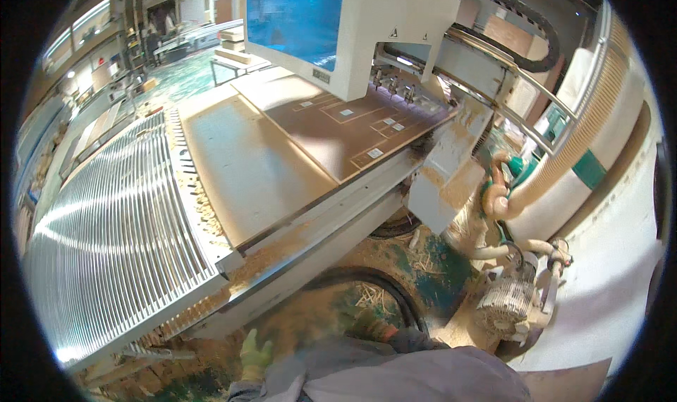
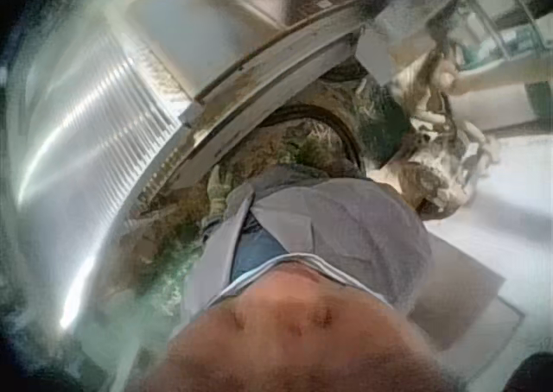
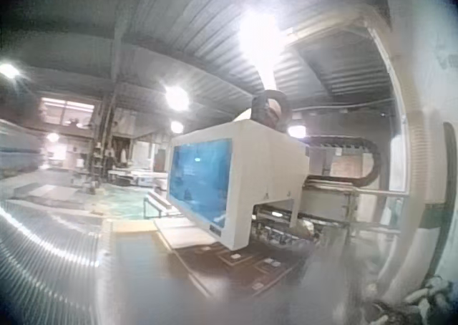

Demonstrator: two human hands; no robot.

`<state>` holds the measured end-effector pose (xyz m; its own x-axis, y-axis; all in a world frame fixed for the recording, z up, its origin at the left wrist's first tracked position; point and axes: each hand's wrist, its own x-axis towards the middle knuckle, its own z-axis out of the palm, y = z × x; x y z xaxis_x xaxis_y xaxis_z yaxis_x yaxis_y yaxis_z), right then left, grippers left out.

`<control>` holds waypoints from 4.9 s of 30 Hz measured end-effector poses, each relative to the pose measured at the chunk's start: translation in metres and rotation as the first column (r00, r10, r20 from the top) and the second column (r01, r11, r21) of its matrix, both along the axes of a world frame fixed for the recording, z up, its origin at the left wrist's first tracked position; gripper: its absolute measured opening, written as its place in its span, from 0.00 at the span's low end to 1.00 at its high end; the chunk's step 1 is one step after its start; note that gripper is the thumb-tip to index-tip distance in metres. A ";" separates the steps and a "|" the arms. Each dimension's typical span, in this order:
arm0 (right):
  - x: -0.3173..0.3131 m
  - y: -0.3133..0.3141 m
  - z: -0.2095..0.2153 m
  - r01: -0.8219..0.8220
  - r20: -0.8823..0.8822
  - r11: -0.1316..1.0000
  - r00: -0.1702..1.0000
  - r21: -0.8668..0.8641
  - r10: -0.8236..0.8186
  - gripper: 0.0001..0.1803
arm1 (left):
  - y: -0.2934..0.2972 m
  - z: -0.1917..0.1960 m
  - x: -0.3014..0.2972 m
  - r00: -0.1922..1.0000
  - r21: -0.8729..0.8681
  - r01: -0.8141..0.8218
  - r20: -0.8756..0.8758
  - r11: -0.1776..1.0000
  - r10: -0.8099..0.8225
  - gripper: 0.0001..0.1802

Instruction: The person applies small white labels to multiple cut wood panels on a CNC table, then operates the machine's control panel and removes gloves. The person handles labels and panels, and interacts with the machine interface.

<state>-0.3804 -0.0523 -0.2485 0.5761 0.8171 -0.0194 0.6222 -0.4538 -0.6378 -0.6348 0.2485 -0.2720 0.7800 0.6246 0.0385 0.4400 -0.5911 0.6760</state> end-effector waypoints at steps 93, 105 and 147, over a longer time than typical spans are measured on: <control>0.148 -0.062 -0.088 0.623 -0.644 0.577 0.737 0.528 -0.206 0.27 | -0.023 -0.007 0.038 0.993 -0.420 0.033 -0.093 0.907 -0.079 0.42; 0.193 -0.040 -0.049 0.863 -0.752 0.218 0.242 0.455 0.613 0.13 | -0.003 -0.028 0.055 0.994 -0.526 0.029 -0.072 0.850 -0.079 0.43; 0.299 0.060 0.080 0.942 -0.958 0.170 0.283 0.288 0.056 0.40 | -0.030 0.009 0.055 0.996 -0.472 0.011 -0.068 0.882 -0.049 0.40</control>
<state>-0.0812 0.0080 -0.1688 0.9294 0.1903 -0.3162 -0.3660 0.5851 -0.7237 -0.5795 0.2186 -0.2631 0.7874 0.5306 -0.3137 0.4879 -0.2256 0.8433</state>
